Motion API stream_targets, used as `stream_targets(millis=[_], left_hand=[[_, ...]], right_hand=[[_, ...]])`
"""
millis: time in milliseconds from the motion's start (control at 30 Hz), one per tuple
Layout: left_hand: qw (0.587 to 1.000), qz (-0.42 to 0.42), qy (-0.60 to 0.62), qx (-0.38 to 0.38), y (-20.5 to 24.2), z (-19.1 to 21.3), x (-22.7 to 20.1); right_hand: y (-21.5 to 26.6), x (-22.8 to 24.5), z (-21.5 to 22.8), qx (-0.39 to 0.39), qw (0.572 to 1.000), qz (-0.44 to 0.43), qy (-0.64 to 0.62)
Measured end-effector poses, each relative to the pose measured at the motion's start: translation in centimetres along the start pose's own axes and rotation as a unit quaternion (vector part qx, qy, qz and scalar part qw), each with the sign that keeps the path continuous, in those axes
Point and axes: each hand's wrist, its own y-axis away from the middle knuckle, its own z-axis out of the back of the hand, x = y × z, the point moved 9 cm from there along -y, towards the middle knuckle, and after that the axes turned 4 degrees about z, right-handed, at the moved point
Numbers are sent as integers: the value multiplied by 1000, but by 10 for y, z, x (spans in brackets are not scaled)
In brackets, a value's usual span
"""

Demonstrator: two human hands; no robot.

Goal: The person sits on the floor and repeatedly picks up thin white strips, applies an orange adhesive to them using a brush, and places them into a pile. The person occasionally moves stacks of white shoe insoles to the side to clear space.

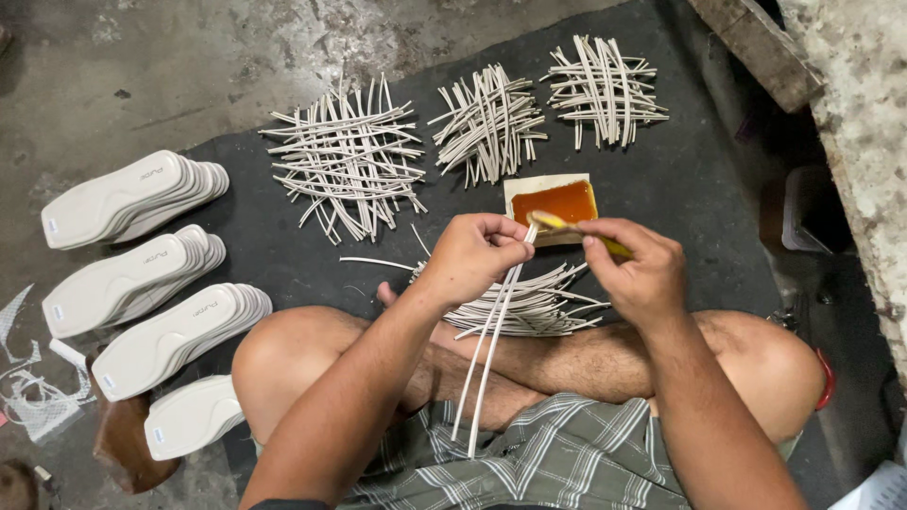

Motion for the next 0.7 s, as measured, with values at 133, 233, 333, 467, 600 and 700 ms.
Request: stream_targets(millis=[133, 233, 333, 467, 600, 700], left_hand=[[999, 35, 2, 1, -3, -1, 5], [999, 16, 39, -12, -7, 2, 4], [998, -15, 28, -59, -10, 17, 2], [988, -36, 75, -131, -14, 41, -1], [967, -78, 135, -199, -15, 64, -7], [957, -95, 148, -231, -16, 69, -10]], right_hand=[[-9, -18, 2, 4, 994, -76, 73], [-9, -41, -1, 45, 977, -115, 174], [-3, -70, -4, 107, 945, -166, 261], [16, -104, 0, 206, 897, -286, 268], [17, -85, -20, 143, 945, -273, -113], [33, -71, -49, 197, 917, -302, -171]])
